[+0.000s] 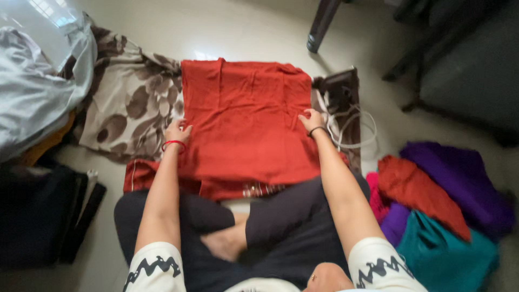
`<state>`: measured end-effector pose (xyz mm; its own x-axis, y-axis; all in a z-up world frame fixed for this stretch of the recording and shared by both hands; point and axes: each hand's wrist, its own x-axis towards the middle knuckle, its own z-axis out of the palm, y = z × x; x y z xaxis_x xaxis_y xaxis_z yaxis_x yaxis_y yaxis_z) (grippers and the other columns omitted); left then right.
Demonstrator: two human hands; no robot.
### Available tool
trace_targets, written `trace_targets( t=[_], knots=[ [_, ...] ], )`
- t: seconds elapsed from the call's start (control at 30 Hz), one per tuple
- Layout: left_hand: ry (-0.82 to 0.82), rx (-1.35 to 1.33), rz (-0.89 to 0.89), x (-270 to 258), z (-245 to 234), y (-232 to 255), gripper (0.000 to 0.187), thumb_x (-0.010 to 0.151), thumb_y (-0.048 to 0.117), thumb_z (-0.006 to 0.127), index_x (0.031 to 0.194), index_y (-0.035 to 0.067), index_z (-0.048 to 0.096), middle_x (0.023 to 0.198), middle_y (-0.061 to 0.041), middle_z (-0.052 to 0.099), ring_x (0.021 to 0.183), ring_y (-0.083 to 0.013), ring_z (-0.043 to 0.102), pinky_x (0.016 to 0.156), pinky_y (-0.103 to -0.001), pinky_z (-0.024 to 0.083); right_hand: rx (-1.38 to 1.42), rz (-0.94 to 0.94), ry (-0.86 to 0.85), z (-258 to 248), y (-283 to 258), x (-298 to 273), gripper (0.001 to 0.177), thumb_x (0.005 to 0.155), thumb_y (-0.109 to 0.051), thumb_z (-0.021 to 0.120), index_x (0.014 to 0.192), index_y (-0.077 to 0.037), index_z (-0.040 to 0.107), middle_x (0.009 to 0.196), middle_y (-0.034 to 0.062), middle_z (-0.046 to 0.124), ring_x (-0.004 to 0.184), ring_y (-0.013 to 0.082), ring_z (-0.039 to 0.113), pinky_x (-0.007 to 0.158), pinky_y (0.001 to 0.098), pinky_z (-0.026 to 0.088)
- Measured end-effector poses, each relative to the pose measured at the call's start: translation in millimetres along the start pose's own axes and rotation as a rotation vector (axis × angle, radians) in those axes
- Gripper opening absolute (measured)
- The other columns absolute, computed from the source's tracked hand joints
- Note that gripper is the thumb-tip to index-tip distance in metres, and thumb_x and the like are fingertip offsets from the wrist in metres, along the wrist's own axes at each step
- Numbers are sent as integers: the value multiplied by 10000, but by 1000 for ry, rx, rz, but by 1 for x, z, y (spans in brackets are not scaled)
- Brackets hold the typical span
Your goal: The person irons a red embroidered garment laid out on a floral-patterned cloth on the floor. They use a handheld iron to smooth the sleeves and body, periodically adjusting the fabric and flipping it over to iron the reverse side.
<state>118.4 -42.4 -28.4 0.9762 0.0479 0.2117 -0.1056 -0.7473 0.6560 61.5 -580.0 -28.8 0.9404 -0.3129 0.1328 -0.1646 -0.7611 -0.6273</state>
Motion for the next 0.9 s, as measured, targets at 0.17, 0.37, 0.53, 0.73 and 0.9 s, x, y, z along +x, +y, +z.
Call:
trace_targets(
  t=[0.17, 0.37, 0.53, 0.73, 0.9],
  knots=[
    [25, 44, -67, 87, 55, -9, 573, 852, 476, 782, 1286, 109, 710, 1189, -195, 704, 1105, -363, 664, 975, -452, 528, 44, -22, 221, 45, 17, 61, 539, 834, -382, 816, 1243, -60, 677, 1253, 196, 680, 1168, 365, 632, 1020, 444, 495],
    [227, 103, -66, 183, 120, -22, 859, 836, 592, 822, 1425, 31, 548, 1309, -254, 624, 1219, -443, 578, 1002, -504, 454, 404, 106, 294, 93, 43, 140, 799, 794, -335, 898, 1403, 9, 511, 1343, 197, 614, 1242, 312, 596, 1036, 396, 479],
    [112, 293, -494, 222, 129, 2, 927, 686, 688, 847, 1346, 99, 571, 1303, -183, 648, 1197, -385, 573, 1002, -537, 407, 495, 433, 228, 111, 38, 157, 706, 727, -302, 929, 1276, 9, 611, 1139, 134, 737, 998, 224, 709, 885, 346, 564],
    [-178, -732, -229, 215, 114, 13, 529, 835, 428, 839, 1217, 74, 745, 1171, -56, 777, 1017, -182, 704, 918, -363, 552, 1026, 323, -108, 82, 10, 145, 331, 808, -193, 821, 1091, -42, 744, 1032, 36, 767, 880, 148, 714, 810, 323, 575],
    [-813, -511, -370, 156, 49, 23, 303, 879, 240, 769, 1165, 145, 738, 1062, 50, 775, 929, -66, 676, 767, -319, 435, 515, -236, -852, 68, 11, 122, 278, 801, -116, 761, 1069, -44, 756, 1005, 9, 783, 902, 112, 701, 816, 286, 571]
  ],
)
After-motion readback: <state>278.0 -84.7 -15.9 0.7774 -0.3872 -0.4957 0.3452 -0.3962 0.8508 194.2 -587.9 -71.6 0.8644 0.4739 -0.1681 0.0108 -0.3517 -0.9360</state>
